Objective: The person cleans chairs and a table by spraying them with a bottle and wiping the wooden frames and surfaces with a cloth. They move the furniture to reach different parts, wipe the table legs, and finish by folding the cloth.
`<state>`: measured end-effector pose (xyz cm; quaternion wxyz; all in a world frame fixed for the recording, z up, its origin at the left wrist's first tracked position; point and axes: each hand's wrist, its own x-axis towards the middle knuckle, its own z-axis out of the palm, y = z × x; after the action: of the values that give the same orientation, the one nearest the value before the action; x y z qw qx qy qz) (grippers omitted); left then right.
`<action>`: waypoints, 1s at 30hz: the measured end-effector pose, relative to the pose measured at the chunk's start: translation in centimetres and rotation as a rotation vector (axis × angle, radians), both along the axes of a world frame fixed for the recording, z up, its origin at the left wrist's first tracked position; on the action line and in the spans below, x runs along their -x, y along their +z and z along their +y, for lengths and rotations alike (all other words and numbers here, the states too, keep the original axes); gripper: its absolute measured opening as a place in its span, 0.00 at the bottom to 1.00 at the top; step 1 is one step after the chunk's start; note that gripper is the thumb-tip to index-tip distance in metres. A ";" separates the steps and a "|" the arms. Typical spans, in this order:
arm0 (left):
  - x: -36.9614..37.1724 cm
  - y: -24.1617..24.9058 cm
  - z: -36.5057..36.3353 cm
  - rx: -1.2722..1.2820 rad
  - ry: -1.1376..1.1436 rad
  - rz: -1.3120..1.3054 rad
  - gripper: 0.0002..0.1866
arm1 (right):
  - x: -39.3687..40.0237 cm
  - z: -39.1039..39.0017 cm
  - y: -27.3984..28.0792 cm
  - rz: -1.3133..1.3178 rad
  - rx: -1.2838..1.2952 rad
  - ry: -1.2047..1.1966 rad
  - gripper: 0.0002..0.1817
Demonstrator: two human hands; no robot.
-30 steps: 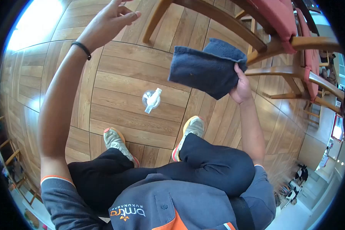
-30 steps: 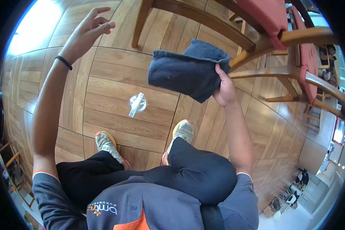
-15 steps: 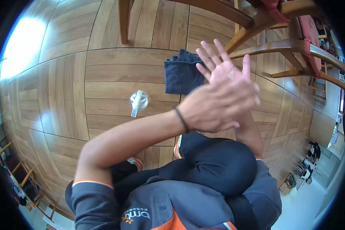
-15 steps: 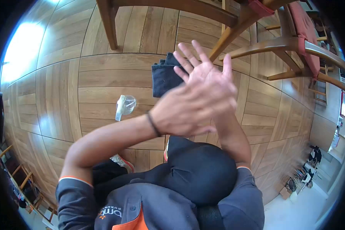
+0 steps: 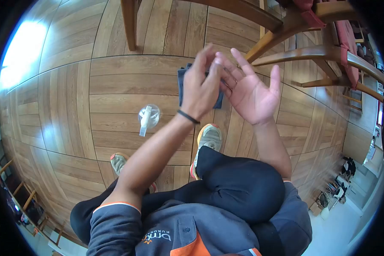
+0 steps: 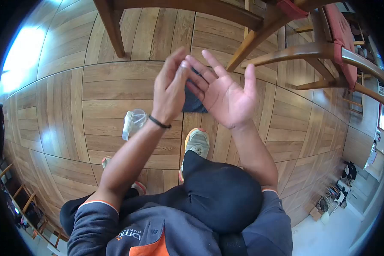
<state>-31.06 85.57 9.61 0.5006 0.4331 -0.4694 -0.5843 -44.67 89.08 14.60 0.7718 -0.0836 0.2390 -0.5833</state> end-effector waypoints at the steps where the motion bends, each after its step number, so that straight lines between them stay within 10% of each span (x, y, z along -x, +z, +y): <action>1: 0.1 0.8 0.5 -0.159 -0.041 0.222 0.23 | -0.3 0.0 0.5 0.000 0.049 -0.005 0.57; 16: -1.2 5.1 1.2 -0.231 -0.340 0.825 0.10 | -0.5 1.2 4.9 0.327 0.554 0.168 0.63; 30: -2.3 8.7 2.0 -0.165 -0.176 0.363 0.17 | -0.9 1.1 6.6 -0.104 0.346 0.204 0.54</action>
<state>-28.80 87.60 18.26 0.4869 0.3179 -0.3582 -0.7305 -43.78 90.18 21.23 0.8124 -0.2083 0.0853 -0.5379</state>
